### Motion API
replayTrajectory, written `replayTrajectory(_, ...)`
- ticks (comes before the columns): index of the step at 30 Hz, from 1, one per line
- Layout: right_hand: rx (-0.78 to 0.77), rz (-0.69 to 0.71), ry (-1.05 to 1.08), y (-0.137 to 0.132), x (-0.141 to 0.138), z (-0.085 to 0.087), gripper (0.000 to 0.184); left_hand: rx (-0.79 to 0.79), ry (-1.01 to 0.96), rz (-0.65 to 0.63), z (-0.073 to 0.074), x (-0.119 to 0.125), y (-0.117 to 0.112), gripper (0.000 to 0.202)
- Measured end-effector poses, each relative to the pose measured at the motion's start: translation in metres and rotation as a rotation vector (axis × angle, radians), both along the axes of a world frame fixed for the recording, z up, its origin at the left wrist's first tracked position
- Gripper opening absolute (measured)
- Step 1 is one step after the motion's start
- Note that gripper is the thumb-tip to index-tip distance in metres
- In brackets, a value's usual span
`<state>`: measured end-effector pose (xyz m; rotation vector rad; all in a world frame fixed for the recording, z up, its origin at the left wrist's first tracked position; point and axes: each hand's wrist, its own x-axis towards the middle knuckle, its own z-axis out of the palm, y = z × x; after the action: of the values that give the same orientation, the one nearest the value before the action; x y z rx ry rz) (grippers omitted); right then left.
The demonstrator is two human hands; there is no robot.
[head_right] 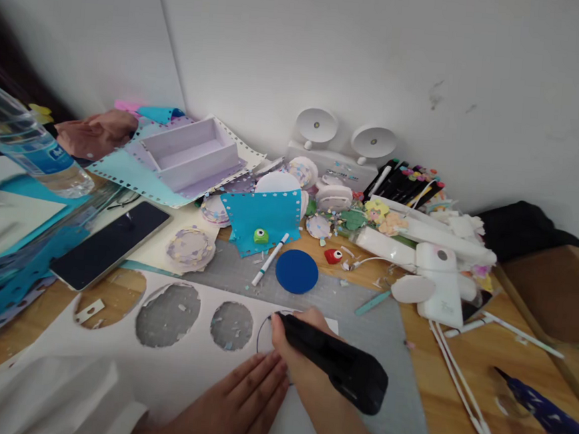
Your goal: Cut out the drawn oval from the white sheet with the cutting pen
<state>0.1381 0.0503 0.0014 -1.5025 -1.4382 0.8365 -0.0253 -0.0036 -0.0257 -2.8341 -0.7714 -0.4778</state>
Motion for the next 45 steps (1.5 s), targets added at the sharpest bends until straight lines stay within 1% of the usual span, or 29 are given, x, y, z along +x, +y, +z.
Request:
replayTrajectory(1,0.017,-0.009,-0.055,0.0,-0.002,0.003,0.025,0.012,-0.01,0.008,0.0,0.0,0.0,0.041)
replayTrajectory(3,0.089,-0.061,-0.23,-0.001,-0.007,0.007,0.031,0.034,-0.02,0.025,0.0,0.0,0.0,0.041)
replayTrajectory(5,0.119,-0.046,-0.32,-0.004,-0.013,0.01,0.033,0.047,-0.021,0.03,0.0,0.001,0.0,0.041)
replayTrajectory(8,0.171,-0.036,-0.378,-0.011,-0.018,0.012,0.03,0.052,-0.037,0.029,0.0,0.002,0.0,0.04)
replayTrajectory(10,0.236,-0.012,-0.38,-0.015,-0.018,0.011,0.028,0.062,-0.079,0.041,-0.002,0.003,0.001,0.038)
replayTrajectory(15,0.427,0.128,-0.472,-0.02,-0.018,0.007,0.019,0.053,-0.157,0.041,-0.009,0.006,0.001,0.035)
replayTrajectory(17,0.458,0.156,-0.496,-0.02,-0.017,0.006,0.02,0.047,-0.153,0.04,-0.009,0.006,0.001,0.037)
replayTrajectory(19,0.442,0.144,-0.461,-0.021,-0.015,0.008,0.018,0.045,-0.114,0.034,-0.008,0.004,0.001,0.04)
replayTrajectory(23,0.463,-0.022,-0.342,-0.022,-0.002,0.012,0.006,0.086,-0.056,0.02,-0.003,0.0,0.001,0.041)
replayTrajectory(25,0.447,-0.064,-0.299,-0.02,0.003,0.013,0.009,0.092,-0.031,0.015,0.001,-0.002,0.001,0.04)
replayTrajectory(30,0.211,-0.079,-0.135,-0.011,0.003,0.007,0.021,0.027,0.058,-0.035,0.012,-0.007,0.002,0.042)
replayTrajectory(33,0.128,-0.098,-0.08,-0.005,0.001,0.0,0.028,0.016,0.053,-0.038,0.014,-0.009,0.002,0.042)
replayTrajectory(35,0.107,-0.104,-0.049,-0.002,0.002,-0.004,0.029,0.016,0.045,-0.026,0.014,-0.01,0.002,0.041)
replayTrajectory(38,0.1,-0.108,-0.013,0.001,0.006,-0.006,0.025,0.019,0.038,-0.021,0.011,-0.009,0.001,0.039)
replayTrajectory(42,0.106,-0.088,-0.022,0.003,0.013,-0.005,0.02,0.032,0.004,-0.011,0.009,-0.007,0.002,0.037)
replayTrajectory(45,0.109,-0.079,-0.022,0.004,0.015,-0.002,0.017,0.025,-0.017,0.002,0.01,-0.007,0.003,0.036)
